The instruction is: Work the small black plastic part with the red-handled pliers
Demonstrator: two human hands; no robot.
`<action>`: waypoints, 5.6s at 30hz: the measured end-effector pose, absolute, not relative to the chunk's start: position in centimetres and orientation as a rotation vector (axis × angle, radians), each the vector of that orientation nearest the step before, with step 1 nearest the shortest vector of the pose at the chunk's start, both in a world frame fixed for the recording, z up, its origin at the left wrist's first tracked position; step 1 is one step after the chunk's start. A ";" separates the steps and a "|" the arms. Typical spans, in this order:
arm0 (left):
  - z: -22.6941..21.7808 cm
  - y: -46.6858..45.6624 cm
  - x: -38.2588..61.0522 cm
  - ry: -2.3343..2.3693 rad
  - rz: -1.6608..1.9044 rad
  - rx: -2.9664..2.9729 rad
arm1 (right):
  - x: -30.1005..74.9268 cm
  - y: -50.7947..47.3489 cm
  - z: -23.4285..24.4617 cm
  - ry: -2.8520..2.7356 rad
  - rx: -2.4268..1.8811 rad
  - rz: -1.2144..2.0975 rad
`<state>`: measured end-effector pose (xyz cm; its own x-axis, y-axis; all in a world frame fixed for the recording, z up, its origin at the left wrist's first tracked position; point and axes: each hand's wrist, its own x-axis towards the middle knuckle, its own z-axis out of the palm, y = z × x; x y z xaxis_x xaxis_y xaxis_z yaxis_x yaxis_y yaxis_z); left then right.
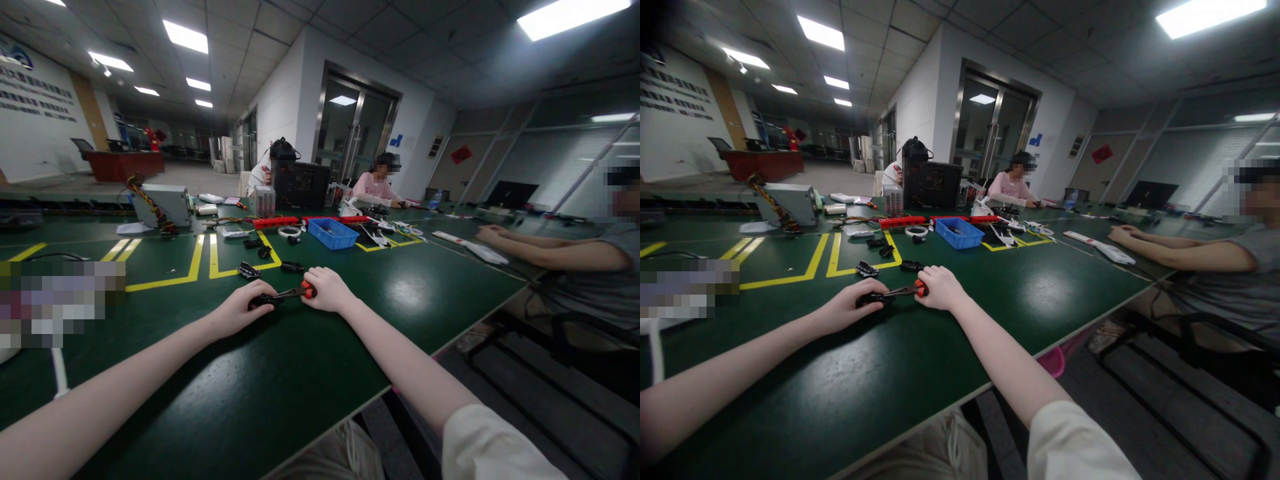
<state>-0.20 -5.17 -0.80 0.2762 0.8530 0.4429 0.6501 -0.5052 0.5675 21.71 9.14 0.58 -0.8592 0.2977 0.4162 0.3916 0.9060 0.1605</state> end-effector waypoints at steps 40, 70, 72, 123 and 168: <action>-0.7 -5.8 0.2 1.524 0.996 2.278 | 21.6 8.6 1.2 -2.686 -0.542 -0.225; -0.8 -5.4 -0.2 1.524 0.993 2.285 | 21.4 8.6 0.9 -2.637 -0.574 -0.403; -0.9 -5.4 -0.1 1.526 1.015 2.282 | 21.4 8.5 0.9 -2.640 -0.586 -0.386; -1.0 -5.2 -0.4 1.421 1.046 2.263 | 21.7 8.9 0.5 -2.537 -0.511 -0.488; -1.2 -5.3 -0.2 1.790 0.772 2.456 | 22.2 10.0 1.4 -2.752 -0.518 -0.034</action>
